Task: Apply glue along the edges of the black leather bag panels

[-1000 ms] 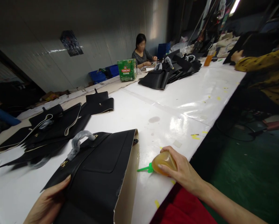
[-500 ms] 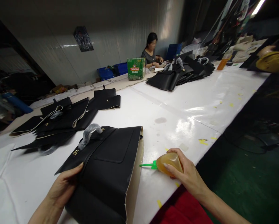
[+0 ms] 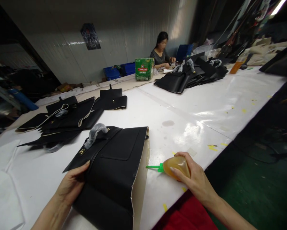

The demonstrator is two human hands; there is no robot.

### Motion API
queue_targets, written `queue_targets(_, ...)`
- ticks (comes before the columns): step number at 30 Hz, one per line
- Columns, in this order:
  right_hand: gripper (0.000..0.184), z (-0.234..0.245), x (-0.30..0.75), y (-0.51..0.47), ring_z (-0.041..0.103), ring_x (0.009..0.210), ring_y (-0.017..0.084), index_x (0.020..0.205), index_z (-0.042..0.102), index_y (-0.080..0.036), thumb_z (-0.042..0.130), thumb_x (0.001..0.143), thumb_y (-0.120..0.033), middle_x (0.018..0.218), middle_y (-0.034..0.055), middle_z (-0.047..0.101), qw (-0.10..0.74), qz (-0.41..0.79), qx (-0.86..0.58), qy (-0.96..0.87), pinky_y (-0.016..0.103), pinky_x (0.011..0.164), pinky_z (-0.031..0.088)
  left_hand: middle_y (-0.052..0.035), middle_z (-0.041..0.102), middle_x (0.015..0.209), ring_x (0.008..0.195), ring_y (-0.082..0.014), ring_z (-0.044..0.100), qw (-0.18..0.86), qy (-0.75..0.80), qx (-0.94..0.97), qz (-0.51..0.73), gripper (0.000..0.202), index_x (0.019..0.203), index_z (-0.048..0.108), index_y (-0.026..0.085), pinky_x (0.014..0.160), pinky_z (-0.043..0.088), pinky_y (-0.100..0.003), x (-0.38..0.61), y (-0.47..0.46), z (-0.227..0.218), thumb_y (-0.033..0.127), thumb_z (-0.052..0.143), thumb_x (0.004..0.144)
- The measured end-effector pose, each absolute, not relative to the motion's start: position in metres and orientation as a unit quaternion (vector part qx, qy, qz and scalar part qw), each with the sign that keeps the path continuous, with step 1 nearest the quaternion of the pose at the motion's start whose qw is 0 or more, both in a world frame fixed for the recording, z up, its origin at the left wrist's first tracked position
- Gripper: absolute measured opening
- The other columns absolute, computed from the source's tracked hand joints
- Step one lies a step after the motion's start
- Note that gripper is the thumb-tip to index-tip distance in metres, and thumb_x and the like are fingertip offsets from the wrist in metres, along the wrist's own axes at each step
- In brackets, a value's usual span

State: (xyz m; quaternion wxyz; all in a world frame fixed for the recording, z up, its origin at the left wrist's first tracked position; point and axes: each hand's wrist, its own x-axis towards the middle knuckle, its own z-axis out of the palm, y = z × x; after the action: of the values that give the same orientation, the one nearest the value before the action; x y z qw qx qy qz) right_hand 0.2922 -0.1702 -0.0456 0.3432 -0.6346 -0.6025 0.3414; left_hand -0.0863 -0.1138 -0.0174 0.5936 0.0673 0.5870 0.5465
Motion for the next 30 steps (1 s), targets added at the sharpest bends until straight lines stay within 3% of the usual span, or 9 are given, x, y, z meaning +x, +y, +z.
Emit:
queue_targets(6, 0.040, -0.043, 0.288, -0.177, 0.059, 0.086, 0.022, 0.112, 0.043, -0.024, 0.054, 0.084, -0.051, 0.098, 0.0031, 0.060, 0.274, 0.412, -0.578, -0.648, 0.034, 0.080, 0.045, -0.0093, 0.075, 0.069, 0.061, -0.0181, 0.070, 0.593, 0.581, 0.071, 0.554, 0.027, 0.073, 0.074, 0.006, 0.059, 0.060, -0.023, -0.087, -0.114, -0.020, -0.001, 0.049, 0.081)
queue_targets(12, 0.039, -0.038, 0.291, -0.156, 0.058, 0.087, 0.022, 0.109, 0.044, -0.023, 0.054, 0.084, -0.050, 0.101, 0.0037, 0.058, 0.339, 0.315, -0.640, -0.613, 0.035, 0.082, 0.044, -0.0085, 0.075, 0.067, 0.059, -0.0185, 0.070, 0.602, 0.580, 0.066, 0.545, 0.028, 0.071, 0.074, 0.008, 0.058, 0.060, -0.024, -0.085, -0.112, -0.018, -0.001, 0.050, 0.081)
queue_targets(18, 0.037, -0.038, 0.286, -0.170, 0.059, 0.080, 0.020, 0.110, 0.045, -0.024, 0.054, 0.085, -0.049, 0.091, 0.0002, 0.061, 0.271, 0.425, -0.562, -0.656, 0.030, 0.076, 0.045, -0.0098, 0.076, 0.072, 0.063, -0.0205, 0.071, 0.610, 0.575, 0.074, 0.540, 0.025, 0.075, 0.075, 0.008, 0.061, 0.061, -0.026, -0.087, -0.113, -0.022, 0.001, 0.052, 0.080)
queue_targets(24, 0.039, -0.040, 0.292, -0.162, 0.059, 0.091, 0.023, 0.110, 0.045, -0.024, 0.056, 0.083, -0.050, 0.103, 0.0035, 0.060, 0.324, 0.328, -0.630, -0.625, 0.034, 0.083, 0.044, -0.0105, 0.076, 0.072, 0.062, -0.0206, 0.071, 0.616, 0.568, 0.070, 0.542, 0.023, 0.076, 0.075, 0.007, 0.061, 0.061, -0.026, -0.086, -0.112, -0.021, 0.002, 0.053, 0.080)
queue_targets(30, 0.037, -0.041, 0.288, -0.172, 0.061, 0.088, 0.021, 0.111, 0.045, -0.024, 0.054, 0.084, -0.048, 0.101, 0.0028, 0.061, 0.286, 0.370, -0.590, -0.658, 0.032, 0.080, 0.046, -0.0097, 0.076, 0.071, 0.063, -0.0193, 0.071, 0.610, 0.567, 0.081, 0.548, 0.022, 0.074, 0.074, 0.008, 0.062, 0.061, -0.024, -0.089, -0.109, -0.024, 0.001, 0.054, 0.079)
